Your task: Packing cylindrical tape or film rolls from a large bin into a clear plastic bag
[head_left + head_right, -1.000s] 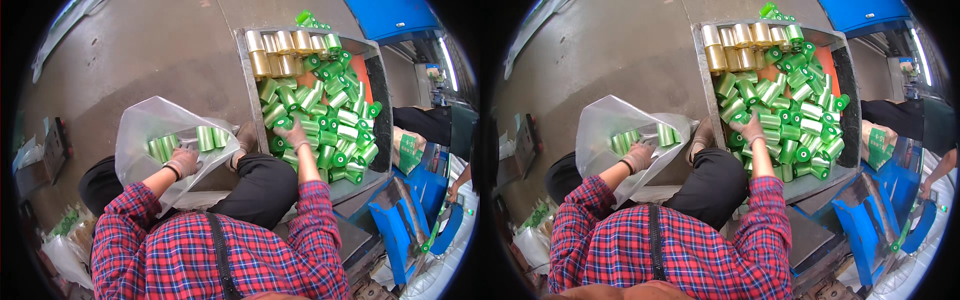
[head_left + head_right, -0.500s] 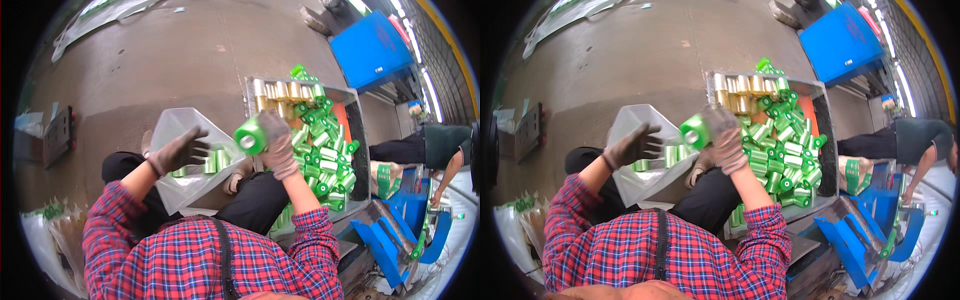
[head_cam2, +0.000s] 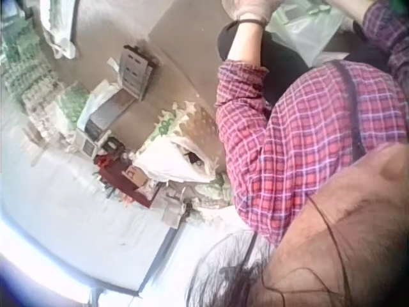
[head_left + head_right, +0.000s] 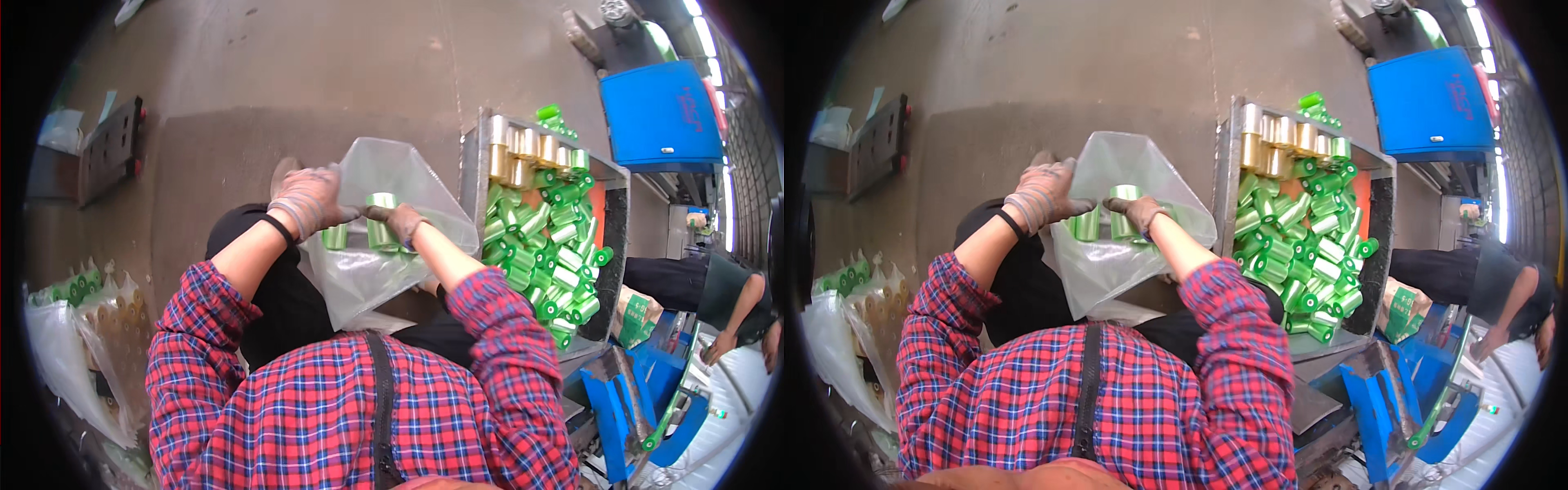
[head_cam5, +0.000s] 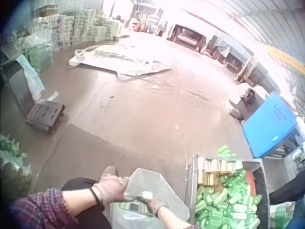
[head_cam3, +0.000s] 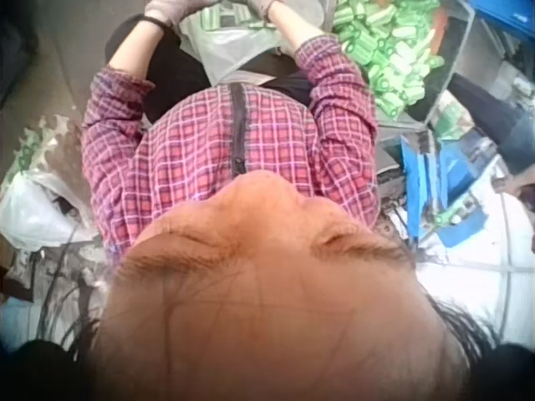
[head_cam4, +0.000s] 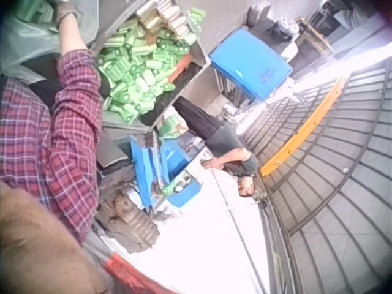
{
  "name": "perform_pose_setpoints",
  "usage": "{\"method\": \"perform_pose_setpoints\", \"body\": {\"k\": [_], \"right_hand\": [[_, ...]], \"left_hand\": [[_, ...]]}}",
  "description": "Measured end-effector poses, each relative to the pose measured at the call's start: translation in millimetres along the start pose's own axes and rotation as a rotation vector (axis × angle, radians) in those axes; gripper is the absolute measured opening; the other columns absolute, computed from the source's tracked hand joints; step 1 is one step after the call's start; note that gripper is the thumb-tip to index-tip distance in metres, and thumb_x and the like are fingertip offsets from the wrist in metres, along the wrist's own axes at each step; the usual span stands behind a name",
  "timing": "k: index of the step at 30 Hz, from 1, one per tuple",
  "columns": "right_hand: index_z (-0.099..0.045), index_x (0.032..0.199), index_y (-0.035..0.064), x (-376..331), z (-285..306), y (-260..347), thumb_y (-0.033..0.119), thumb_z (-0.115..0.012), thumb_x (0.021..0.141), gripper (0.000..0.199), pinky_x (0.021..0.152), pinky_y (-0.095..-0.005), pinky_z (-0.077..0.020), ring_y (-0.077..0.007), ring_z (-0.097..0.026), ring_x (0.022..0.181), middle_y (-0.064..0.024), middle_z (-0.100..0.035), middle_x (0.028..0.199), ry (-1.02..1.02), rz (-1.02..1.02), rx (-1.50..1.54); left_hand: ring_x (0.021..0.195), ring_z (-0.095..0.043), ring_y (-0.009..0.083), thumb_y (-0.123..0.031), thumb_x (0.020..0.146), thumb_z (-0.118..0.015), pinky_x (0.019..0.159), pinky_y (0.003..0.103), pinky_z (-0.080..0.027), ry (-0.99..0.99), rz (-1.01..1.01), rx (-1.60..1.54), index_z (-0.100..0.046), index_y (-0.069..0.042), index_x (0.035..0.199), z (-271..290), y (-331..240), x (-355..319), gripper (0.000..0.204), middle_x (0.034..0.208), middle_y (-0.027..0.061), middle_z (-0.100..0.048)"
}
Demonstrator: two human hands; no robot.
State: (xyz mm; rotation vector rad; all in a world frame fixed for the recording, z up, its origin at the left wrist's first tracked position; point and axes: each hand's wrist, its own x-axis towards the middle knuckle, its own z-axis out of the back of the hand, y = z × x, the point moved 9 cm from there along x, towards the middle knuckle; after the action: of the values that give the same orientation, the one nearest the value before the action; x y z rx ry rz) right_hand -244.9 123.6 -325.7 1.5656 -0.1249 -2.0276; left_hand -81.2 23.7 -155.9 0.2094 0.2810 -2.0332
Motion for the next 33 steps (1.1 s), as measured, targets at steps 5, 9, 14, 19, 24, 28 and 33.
{"method": "perform_pose_setpoints", "body": {"k": [5, 9, 14, 19, 24, 28, 33], "right_hand": [[-0.044, 0.116, -0.0086, 116, -54, -89, 0.045, -0.071, 0.064, 0.08, 0.084, -0.036, -0.0431, -0.0276, -0.055, 0.099, -0.0223, -0.054, 0.111, -0.34, -0.217, 0.021], [-0.05, 0.114, 0.0018, 192, -95, -148, 0.033, -0.07, 0.066, 0.061, 0.083, -0.0362, -0.0438, -0.0305, -0.056, 0.097, -0.0186, -0.056, 0.111, -0.39, -0.065, 0.255], [-0.057, 0.106, 0.0062, 187, -117, -112, 0.029, -0.067, 0.068, 0.046, 0.08, -0.037, -0.0451, -0.0305, -0.058, 0.091, -0.0165, -0.059, 0.104, 0.109, -0.047, -0.411], [-0.061, 0.099, 0.0101, -20, -97, 60, 0.023, -0.06, 0.071, 0.031, 0.072, -0.0408, -0.0487, -0.0241, -0.06, 0.084, -0.0104, -0.064, 0.093, 0.75, 0.709, -0.827], [-0.059, 0.099, 0.0043, -49, 250, 50, 0.03, -0.051, 0.079, 0.033, 0.057, -0.028, -0.0483, -0.018, -0.062, 0.07, -0.0115, -0.064, 0.085, -0.523, 0.606, -0.092], [-0.057, 0.104, -0.0053, 50, 344, -239, 0.049, -0.043, 0.078, 0.062, 0.09, -0.0385, -0.0392, -0.0372, -0.053, 0.103, -0.0287, -0.054, 0.105, -0.7, -0.197, -0.38], [-0.048, 0.119, 0.0079, 24, 233, -242, 0.046, -0.061, 0.072, 0.062, 0.091, -0.0385, -0.0388, -0.0345, -0.05, 0.107, -0.0228, -0.053, 0.113, -0.905, -0.338, -0.094]], "left_hand": [[0.089, -0.059, 0.0291, -0.052, 0.074, -0.056, 0.081, 0.038, -0.043, 0.282, -0.122, -0.125, -0.059, -0.002, 0.095, -14, -8, -1, 0.055, 0.089, 0.0149, -0.063], [0.088, -0.057, 0.0305, -0.049, 0.075, -0.056, 0.081, 0.039, -0.042, 0.273, -0.082, -0.099, -0.055, -0.004, 0.1, -3, -9, 0, 0.051, 0.089, 0.0134, -0.062], [0.085, -0.057, 0.0306, -0.037, 0.073, -0.061, 0.076, 0.04, -0.044, -0.181, -0.205, -0.26, -0.057, -0.003, 0.098, 24, -10, 21, 0.043, 0.082, 0.014, -0.061], [0.087, -0.055, 0.0318, -0.01, 0.07, -0.061, 0.078, 0.038, -0.044, -0.5, -0.251, -0.469, -0.059, -0.003, 0.099, 48, 14, 12, 0.03, 0.091, 0.0143, -0.06], [0.089, -0.055, 0.0306, -0.001, 0.069, -0.061, 0.081, 0.038, -0.044, -0.634, -0.379, -0.657, -0.059, -0.003, 0.099, 76, -35, -6, 0.03, 0.092, 0.0138, -0.058], [0.09, -0.054, 0.0289, -0.002, 0.064, -0.063, 0.088, 0.042, -0.042, -0.512, -0.611, -0.512, -0.06, -0.004, 0.094, 54, -107, -6, 0.03, 0.087, 0.0111, -0.058], [0.095, -0.053, 0.0292, -0.014, 0.066, -0.064, 0.093, 0.044, -0.037, -0.29, -0.649, -0.361, -0.064, -0.006, 0.078, 26, -126, 8, 0.015, 0.079, 0.0077, -0.06]]}}
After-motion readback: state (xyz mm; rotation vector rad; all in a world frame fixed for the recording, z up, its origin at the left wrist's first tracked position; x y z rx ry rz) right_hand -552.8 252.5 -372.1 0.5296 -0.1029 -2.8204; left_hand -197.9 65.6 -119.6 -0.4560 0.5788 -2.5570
